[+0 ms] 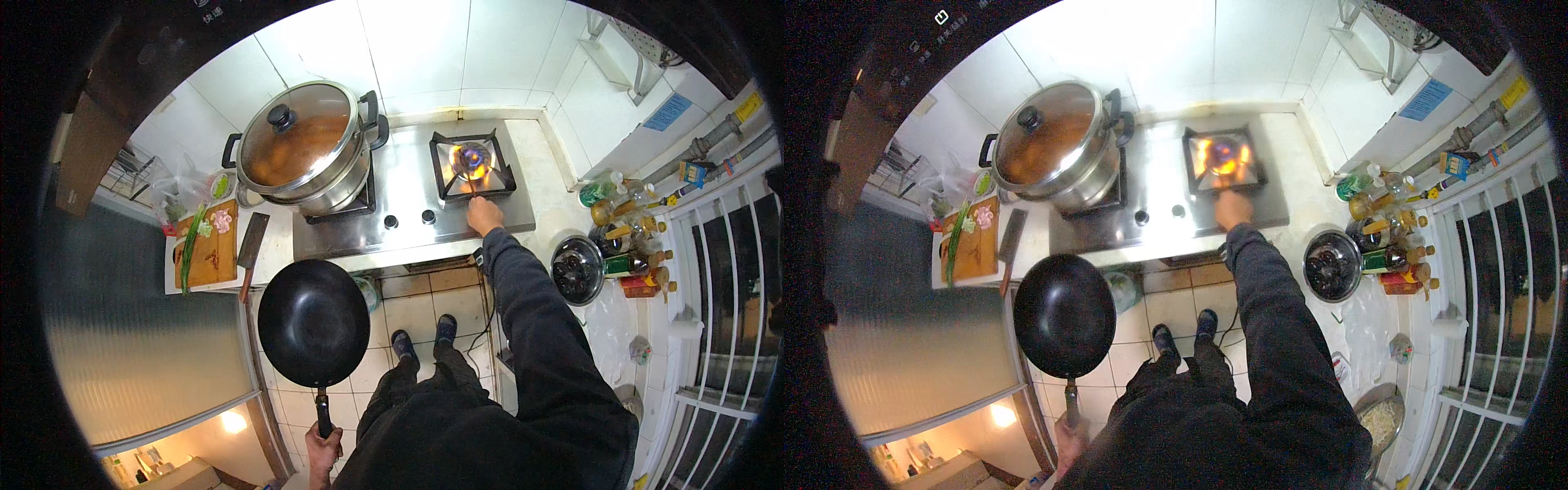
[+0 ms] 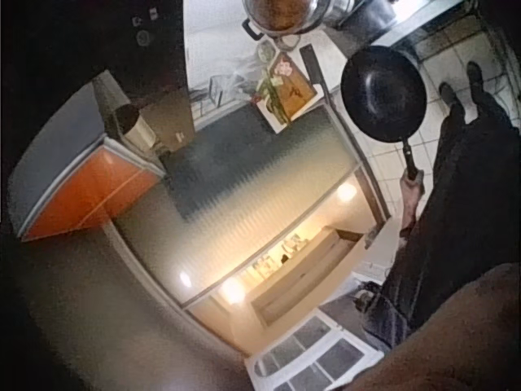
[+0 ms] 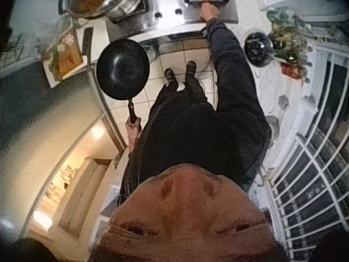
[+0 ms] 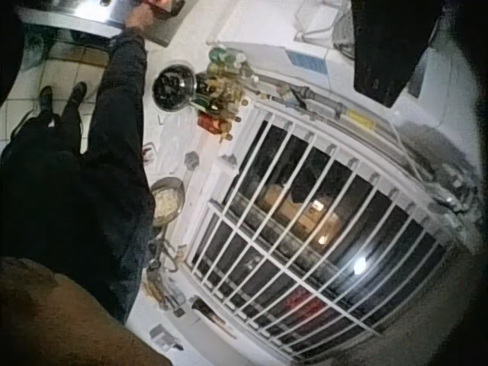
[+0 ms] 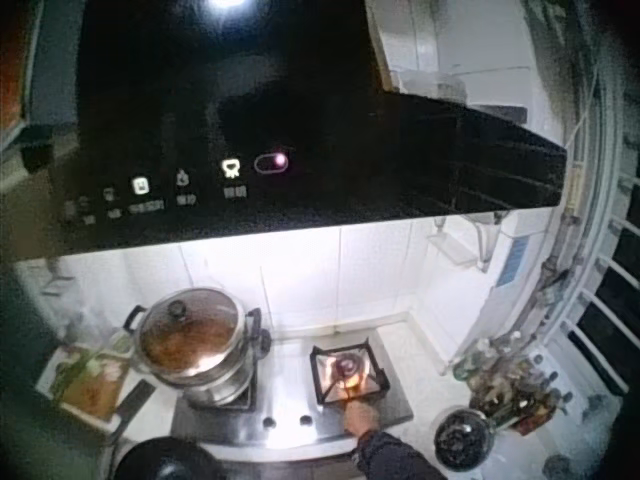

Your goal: The person removes the burner grate and cap from a gas stove, inspects the components, and reassembles them. They handle the metal grate and burner cap by hand, placing them back onto the stove burner.

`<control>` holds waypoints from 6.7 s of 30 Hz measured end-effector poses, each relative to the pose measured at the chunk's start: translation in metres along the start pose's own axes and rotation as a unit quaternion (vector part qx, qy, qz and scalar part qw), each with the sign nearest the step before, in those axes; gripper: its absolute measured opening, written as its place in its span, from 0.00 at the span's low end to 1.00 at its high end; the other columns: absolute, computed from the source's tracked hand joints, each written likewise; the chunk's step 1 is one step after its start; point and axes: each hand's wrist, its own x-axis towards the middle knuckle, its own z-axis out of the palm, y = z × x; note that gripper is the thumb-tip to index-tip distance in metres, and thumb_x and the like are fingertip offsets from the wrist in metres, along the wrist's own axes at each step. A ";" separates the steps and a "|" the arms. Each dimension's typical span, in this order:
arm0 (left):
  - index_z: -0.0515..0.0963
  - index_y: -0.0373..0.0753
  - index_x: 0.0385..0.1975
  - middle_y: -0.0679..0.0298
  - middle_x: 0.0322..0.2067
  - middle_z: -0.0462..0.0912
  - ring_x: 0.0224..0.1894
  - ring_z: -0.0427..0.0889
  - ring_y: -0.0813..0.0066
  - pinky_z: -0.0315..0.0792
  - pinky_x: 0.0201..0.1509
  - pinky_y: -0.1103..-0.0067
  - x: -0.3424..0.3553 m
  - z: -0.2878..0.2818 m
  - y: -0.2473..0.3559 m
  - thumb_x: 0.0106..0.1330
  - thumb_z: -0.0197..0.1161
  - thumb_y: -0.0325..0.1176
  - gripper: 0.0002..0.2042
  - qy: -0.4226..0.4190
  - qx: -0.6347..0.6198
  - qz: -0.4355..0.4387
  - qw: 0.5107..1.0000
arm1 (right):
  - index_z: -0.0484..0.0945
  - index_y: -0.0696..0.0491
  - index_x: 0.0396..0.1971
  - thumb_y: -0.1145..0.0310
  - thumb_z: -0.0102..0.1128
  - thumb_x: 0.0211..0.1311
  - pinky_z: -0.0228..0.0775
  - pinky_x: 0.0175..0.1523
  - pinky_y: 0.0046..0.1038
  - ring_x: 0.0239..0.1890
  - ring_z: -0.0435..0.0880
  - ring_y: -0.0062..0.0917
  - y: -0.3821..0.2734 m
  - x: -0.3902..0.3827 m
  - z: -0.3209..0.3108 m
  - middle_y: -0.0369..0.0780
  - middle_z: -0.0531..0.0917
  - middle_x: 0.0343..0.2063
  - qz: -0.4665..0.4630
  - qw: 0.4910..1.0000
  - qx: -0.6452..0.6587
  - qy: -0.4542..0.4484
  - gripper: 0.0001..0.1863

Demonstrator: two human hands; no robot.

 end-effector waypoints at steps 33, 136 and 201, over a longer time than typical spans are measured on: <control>0.73 0.34 0.31 0.67 0.15 0.73 0.10 0.72 0.78 0.66 0.13 0.78 -0.013 -0.011 -0.024 0.67 0.67 0.21 0.07 0.035 -0.075 -0.058 0.995 | 0.86 0.62 0.44 0.47 0.77 0.59 0.82 0.50 0.49 0.44 0.91 0.52 -0.097 -0.034 0.057 0.56 0.90 0.39 -0.004 0.986 0.155 0.064 0.30; 0.71 0.34 0.33 0.64 0.16 0.73 0.09 0.73 0.75 0.69 0.11 0.74 0.071 -0.006 -0.147 0.66 0.64 0.21 0.07 0.022 -0.080 -0.204 0.975 | 0.87 0.60 0.32 0.51 0.44 0.81 0.80 0.49 0.56 0.40 0.88 0.61 0.014 0.052 -0.023 0.60 0.87 0.33 -0.080 0.957 -0.279 -0.003 0.30; 0.72 0.34 0.33 0.64 0.16 0.74 0.10 0.75 0.77 0.69 0.12 0.75 0.056 0.012 -0.160 0.67 0.66 0.21 0.08 0.018 -0.104 -0.210 0.972 | 0.83 0.62 0.31 0.61 0.50 0.74 0.83 0.40 0.49 0.31 0.90 0.52 0.037 0.084 0.026 0.55 0.86 0.23 -0.227 0.946 -0.231 -0.005 0.20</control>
